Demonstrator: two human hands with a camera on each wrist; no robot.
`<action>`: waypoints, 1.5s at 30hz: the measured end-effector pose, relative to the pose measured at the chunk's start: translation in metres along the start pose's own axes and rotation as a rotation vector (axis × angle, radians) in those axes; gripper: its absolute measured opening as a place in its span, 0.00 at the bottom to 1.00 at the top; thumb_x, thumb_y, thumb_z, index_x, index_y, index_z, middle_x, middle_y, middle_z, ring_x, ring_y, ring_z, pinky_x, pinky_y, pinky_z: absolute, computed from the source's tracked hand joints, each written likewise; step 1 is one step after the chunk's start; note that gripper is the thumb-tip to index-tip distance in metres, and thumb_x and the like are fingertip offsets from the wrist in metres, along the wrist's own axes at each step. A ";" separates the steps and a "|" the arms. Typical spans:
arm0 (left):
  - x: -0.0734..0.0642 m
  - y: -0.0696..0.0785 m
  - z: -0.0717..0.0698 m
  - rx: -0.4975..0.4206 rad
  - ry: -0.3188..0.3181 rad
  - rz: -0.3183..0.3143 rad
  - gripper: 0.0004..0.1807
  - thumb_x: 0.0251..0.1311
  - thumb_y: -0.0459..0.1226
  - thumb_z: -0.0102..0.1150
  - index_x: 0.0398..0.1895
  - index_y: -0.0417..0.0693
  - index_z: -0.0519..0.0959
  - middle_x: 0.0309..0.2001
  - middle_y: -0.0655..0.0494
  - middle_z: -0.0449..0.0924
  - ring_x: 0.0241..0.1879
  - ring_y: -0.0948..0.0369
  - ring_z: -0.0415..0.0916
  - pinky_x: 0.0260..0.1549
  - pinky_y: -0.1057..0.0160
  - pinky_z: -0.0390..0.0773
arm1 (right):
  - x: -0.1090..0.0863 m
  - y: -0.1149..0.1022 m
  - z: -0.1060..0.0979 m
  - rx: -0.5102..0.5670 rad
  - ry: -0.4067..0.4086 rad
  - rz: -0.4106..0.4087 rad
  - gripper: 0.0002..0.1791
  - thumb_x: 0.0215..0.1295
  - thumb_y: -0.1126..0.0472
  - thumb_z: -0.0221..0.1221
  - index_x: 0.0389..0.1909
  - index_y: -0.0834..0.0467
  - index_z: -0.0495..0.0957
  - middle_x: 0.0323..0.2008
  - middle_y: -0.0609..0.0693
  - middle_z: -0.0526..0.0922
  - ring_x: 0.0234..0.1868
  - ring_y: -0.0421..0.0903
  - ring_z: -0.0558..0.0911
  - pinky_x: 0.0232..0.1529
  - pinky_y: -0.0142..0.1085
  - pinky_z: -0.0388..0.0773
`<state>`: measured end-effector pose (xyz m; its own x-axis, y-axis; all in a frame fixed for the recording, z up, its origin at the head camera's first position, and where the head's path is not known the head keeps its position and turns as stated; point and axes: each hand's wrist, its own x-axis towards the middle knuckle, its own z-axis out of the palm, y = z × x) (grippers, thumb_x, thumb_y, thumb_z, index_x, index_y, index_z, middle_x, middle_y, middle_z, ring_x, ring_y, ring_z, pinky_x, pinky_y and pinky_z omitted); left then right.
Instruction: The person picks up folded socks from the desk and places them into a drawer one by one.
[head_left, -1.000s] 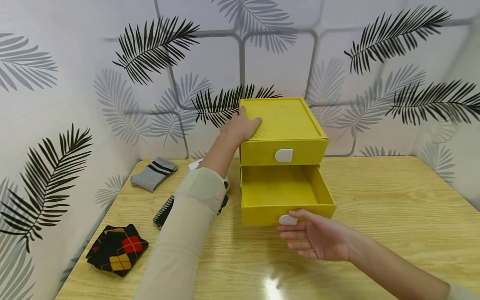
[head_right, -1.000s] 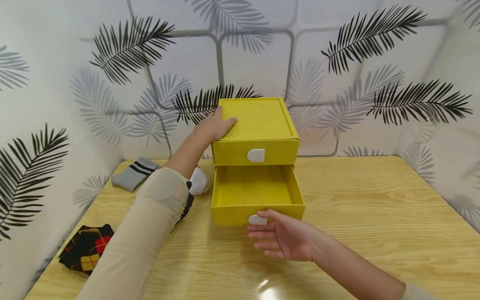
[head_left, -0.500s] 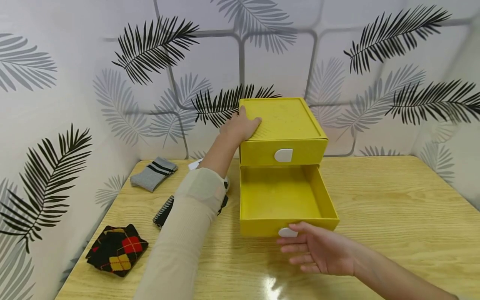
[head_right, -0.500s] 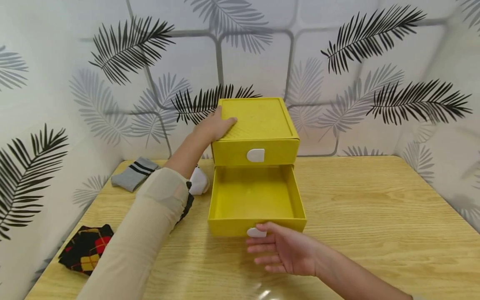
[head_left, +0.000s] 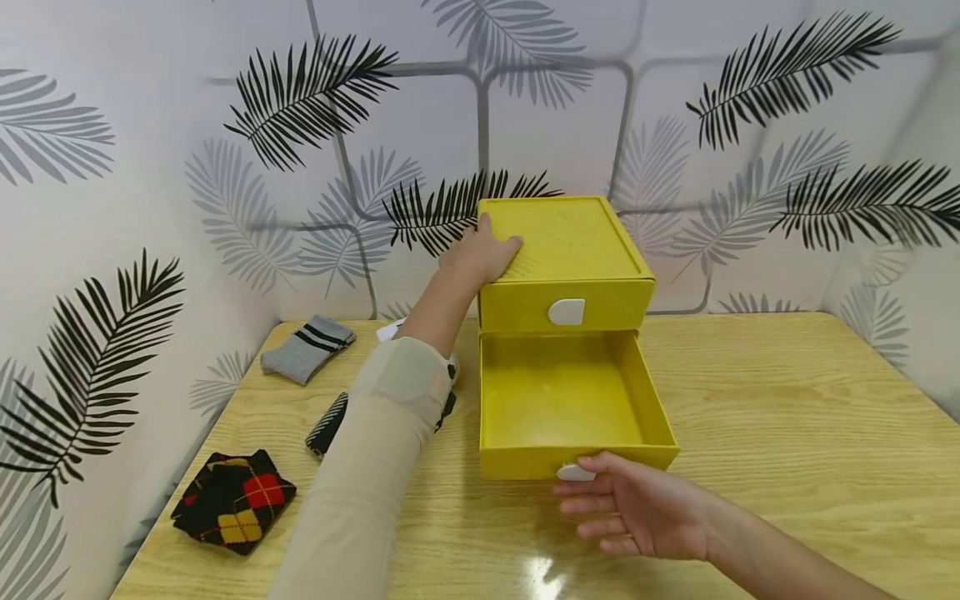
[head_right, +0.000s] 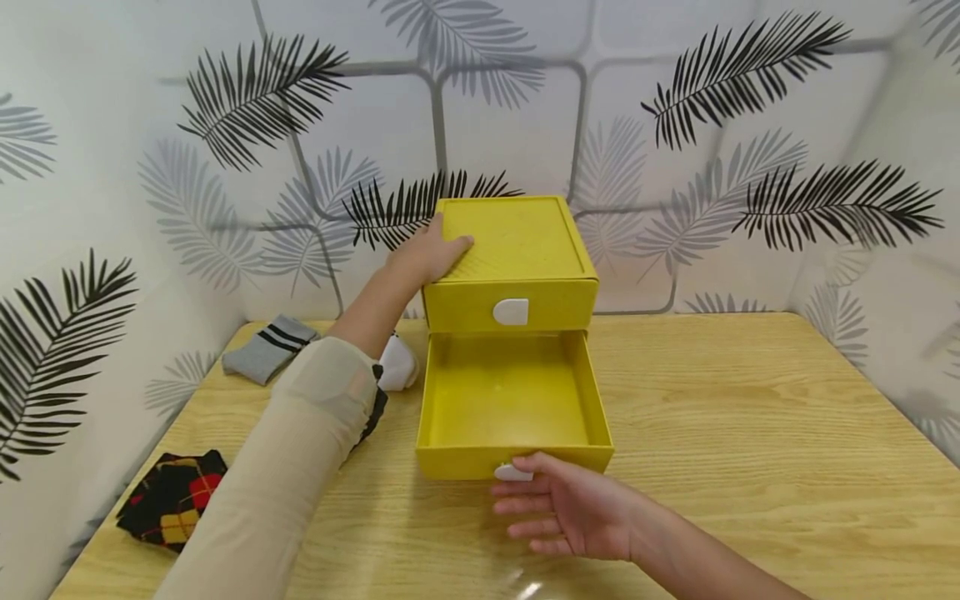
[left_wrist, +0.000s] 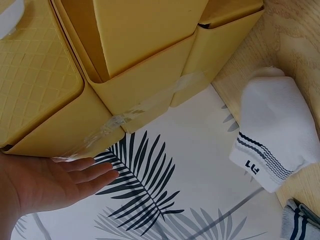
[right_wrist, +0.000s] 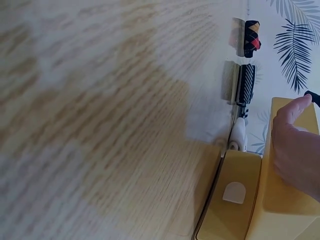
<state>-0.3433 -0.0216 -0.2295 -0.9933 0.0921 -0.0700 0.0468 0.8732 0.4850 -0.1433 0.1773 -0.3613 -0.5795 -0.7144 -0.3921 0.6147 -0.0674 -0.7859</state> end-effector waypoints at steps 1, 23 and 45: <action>0.000 0.000 0.000 0.001 0.001 0.000 0.41 0.64 0.61 0.34 0.73 0.54 0.36 0.71 0.47 0.44 0.67 0.49 0.45 0.60 0.45 0.50 | 0.000 0.001 0.000 0.002 -0.002 0.000 0.22 0.71 0.48 0.39 0.52 0.57 0.73 0.44 0.47 0.78 0.37 0.39 0.80 0.38 0.31 0.76; 0.001 0.001 0.001 0.002 -0.008 -0.007 0.41 0.64 0.61 0.33 0.73 0.55 0.34 0.71 0.47 0.44 0.67 0.49 0.46 0.60 0.45 0.50 | -0.039 -0.142 0.010 -0.387 0.054 -0.577 0.21 0.75 0.57 0.36 0.50 0.61 0.76 0.45 0.53 0.80 0.41 0.48 0.80 0.43 0.37 0.76; 0.004 -0.001 0.004 -0.010 0.015 -0.002 0.42 0.64 0.61 0.34 0.73 0.54 0.35 0.70 0.46 0.45 0.67 0.48 0.47 0.60 0.44 0.51 | 0.028 -0.233 -0.058 -1.684 0.807 -0.089 0.48 0.65 0.30 0.28 0.71 0.64 0.39 0.70 0.63 0.38 0.67 0.64 0.39 0.61 0.60 0.36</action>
<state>-0.3466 -0.0198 -0.2340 -0.9948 0.0834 -0.0580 0.0440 0.8685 0.4938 -0.3338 0.2133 -0.2163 -0.9664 -0.2546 -0.0363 -0.2423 0.9486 -0.2034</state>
